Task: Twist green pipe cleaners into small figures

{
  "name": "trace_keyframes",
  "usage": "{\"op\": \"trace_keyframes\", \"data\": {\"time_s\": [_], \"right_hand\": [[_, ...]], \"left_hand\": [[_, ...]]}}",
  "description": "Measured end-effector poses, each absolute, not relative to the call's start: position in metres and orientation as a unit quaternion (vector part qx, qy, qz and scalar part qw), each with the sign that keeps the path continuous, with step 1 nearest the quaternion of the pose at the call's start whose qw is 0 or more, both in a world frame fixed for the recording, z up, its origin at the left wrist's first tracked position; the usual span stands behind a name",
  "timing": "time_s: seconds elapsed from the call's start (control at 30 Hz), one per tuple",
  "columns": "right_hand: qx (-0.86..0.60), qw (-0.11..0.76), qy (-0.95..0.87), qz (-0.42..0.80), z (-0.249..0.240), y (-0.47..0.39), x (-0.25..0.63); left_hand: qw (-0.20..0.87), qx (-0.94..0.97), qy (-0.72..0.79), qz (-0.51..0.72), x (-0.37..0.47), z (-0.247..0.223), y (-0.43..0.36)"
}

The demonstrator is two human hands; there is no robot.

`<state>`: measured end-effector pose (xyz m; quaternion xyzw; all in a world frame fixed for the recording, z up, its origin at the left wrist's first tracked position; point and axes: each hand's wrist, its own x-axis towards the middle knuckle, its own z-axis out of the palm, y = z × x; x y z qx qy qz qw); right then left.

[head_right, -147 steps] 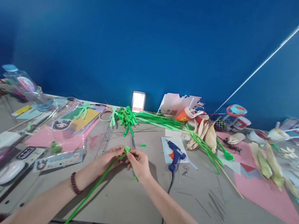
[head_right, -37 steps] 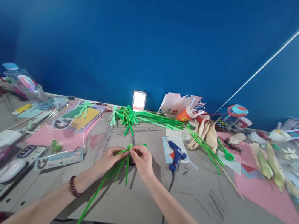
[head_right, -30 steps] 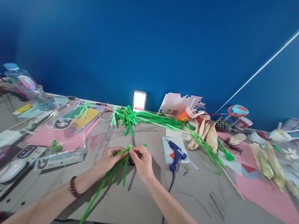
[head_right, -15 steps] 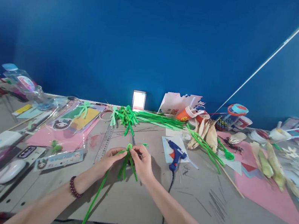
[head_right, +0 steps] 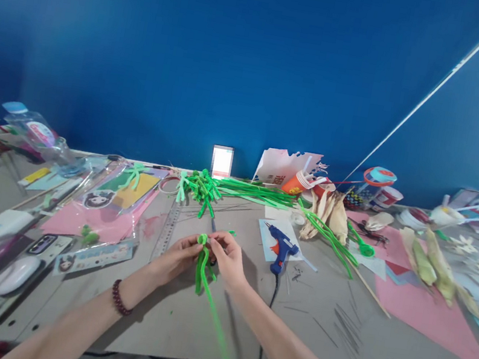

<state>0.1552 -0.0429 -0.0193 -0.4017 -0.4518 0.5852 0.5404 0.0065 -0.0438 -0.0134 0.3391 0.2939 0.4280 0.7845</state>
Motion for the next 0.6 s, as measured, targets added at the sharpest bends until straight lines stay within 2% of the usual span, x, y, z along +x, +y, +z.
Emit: {"op": "trace_keyframes", "data": {"time_s": [0.17, 0.4, 0.6], "right_hand": [[-0.384, 0.540, -0.456, 0.594, -0.0212, -0.0429, 0.1567], [-0.417, 0.536, -0.522, 0.516, -0.0192, -0.0421, 0.1557], [-0.427, 0.521, -0.523, 0.523, -0.0171, -0.0417, 0.1554]], "left_hand": [[0.787, 0.336, 0.298, 0.423, 0.0054, -0.0124, -0.0427], [0.781, 0.339, 0.316, 0.418, 0.0038, -0.0167, -0.0418], [0.775, 0.346, 0.328, 0.415, 0.0033, -0.0201, -0.0418]]}}
